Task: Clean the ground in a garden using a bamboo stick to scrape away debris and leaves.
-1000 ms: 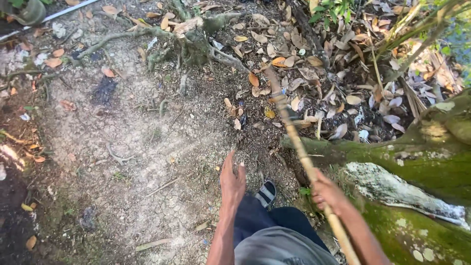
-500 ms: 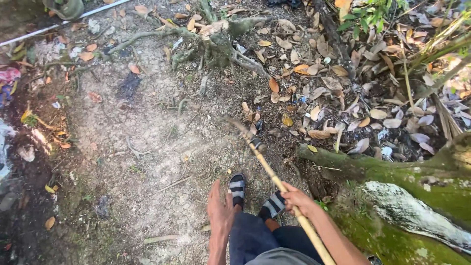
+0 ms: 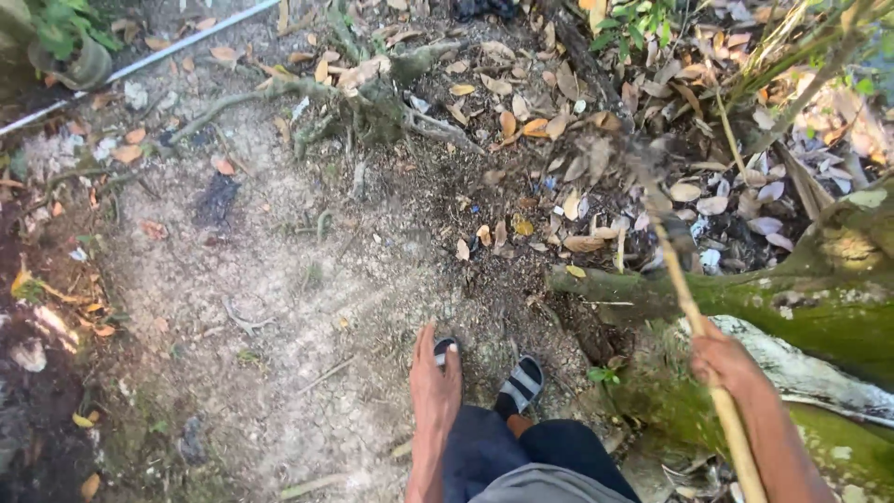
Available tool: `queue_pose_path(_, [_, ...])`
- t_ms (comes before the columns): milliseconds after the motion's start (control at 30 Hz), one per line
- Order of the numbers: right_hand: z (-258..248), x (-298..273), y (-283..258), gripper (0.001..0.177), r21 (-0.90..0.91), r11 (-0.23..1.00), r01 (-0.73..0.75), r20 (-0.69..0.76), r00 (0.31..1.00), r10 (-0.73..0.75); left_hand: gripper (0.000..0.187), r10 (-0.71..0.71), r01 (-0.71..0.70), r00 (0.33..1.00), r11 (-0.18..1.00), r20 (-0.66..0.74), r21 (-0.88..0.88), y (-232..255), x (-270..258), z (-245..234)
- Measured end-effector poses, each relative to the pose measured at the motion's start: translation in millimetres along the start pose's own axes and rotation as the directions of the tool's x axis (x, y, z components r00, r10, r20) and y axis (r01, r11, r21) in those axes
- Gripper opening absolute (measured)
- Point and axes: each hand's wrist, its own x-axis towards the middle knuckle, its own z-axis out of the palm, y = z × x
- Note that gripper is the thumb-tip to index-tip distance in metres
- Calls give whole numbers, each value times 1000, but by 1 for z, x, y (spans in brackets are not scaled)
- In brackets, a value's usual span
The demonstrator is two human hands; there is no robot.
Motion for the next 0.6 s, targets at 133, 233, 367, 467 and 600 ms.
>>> queue_pose_path(133, [-42, -29, 18, 59, -16, 999, -31, -61, 998, 30, 55, -143, 145, 988, 989, 58, -24, -13, -20, 7])
queue_pose_path(233, [0, -78, -10, 62, -38, 999, -34, -77, 997, 31, 56, -177, 179, 979, 984, 104, -5, -7, -12, 16])
queue_pose_path(367, [95, -138, -51, 61, -205, 976, -74, 0, 997, 75, 58, -58, 55, 989, 998, 135, 21, -1, -6, 36])
queue_pose_path(467, [159, -142, -53, 64, -364, 929, -59, 108, 989, 105, 58, -97, 94, 967, 995, 235, 22, 37, -2, 18])
queue_pose_path(600, [232, -124, -52, 65, -444, 896, 2, 263, 956, 128, 59, -103, 96, 967, 995, 231, 41, 40, -13, 6])
